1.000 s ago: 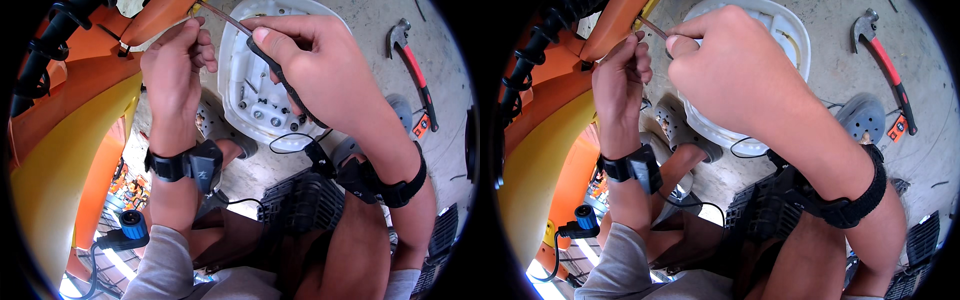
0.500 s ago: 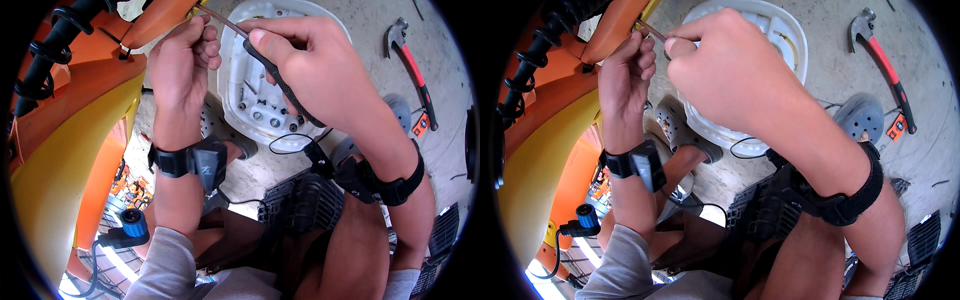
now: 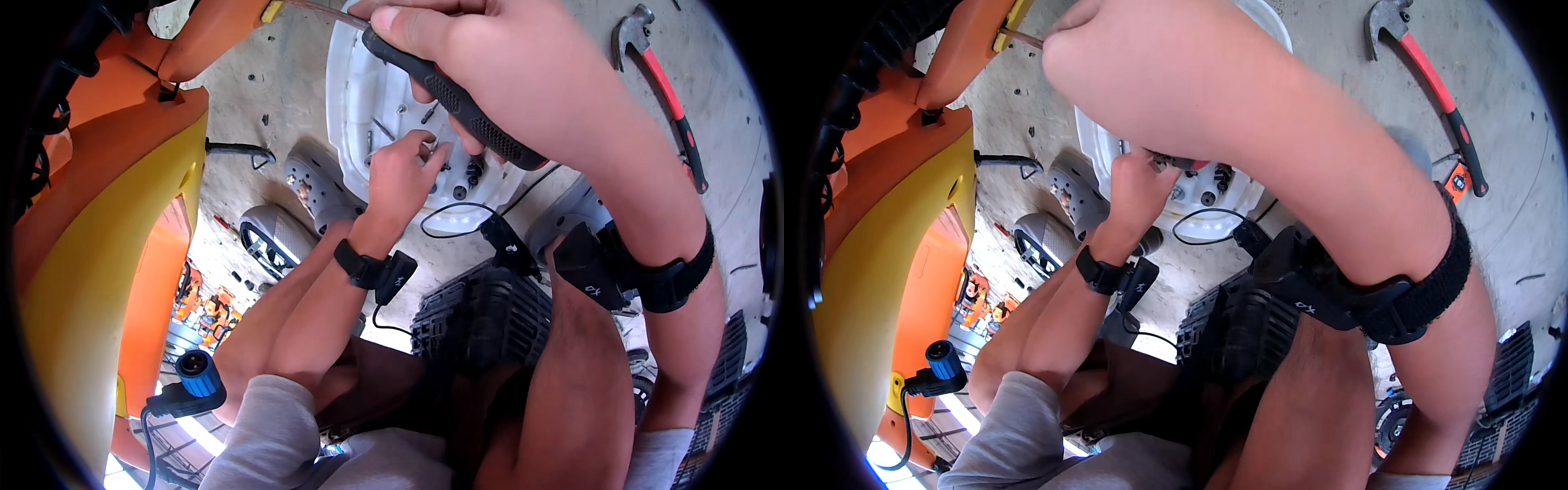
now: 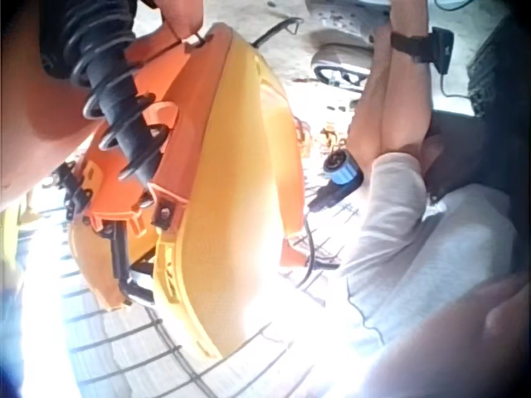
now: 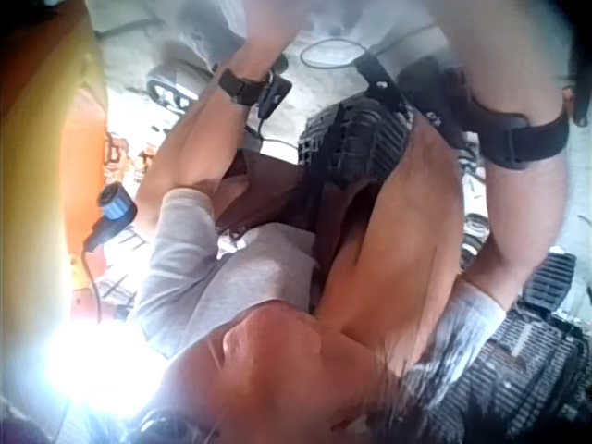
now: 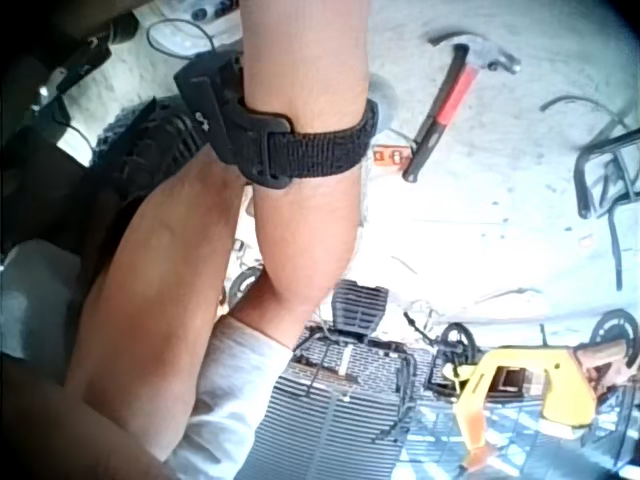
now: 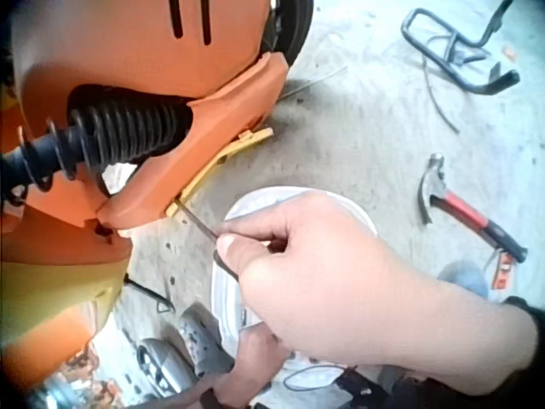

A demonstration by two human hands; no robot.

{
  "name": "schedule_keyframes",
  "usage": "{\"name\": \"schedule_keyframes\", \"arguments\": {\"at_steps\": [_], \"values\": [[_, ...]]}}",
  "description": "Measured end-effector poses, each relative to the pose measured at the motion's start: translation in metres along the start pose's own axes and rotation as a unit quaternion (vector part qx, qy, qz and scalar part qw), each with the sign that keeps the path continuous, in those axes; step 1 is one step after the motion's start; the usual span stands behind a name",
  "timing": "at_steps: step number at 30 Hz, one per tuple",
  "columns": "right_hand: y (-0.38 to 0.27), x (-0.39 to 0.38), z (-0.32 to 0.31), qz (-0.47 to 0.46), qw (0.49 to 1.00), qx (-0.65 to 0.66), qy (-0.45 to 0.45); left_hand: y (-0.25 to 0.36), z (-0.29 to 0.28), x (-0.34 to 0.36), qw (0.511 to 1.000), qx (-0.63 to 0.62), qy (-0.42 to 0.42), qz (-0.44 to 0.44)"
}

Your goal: The person handles a brake lever and its wiring, then uses a screwdriver and a hammer to secure electrical components and a metal pin onto a white plastic scooter part.

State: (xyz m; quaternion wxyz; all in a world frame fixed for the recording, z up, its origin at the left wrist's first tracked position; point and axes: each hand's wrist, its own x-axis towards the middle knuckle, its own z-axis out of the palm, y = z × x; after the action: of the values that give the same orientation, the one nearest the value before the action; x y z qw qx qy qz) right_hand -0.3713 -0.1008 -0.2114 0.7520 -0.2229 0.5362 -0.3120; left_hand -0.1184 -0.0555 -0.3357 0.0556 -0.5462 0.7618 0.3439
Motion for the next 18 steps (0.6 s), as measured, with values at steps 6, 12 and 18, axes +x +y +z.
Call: {"name": "schedule_keyframes", "arguments": {"at_steps": [6,12,18], "values": [[-0.010,0.002,-0.002,0.018,0.999,0.003,-0.041,-0.016,0.016,0.024,0.993,0.014,0.071,0.091],[-0.018,0.011,-0.013,0.068,0.987,0.102,-0.099,-0.015,0.013,0.040,0.988,0.104,0.017,0.112],[0.014,0.001,0.014,-0.171,0.978,-0.076,0.088,0.028,-0.047,0.030,0.986,-0.102,0.133,-0.011]]}}
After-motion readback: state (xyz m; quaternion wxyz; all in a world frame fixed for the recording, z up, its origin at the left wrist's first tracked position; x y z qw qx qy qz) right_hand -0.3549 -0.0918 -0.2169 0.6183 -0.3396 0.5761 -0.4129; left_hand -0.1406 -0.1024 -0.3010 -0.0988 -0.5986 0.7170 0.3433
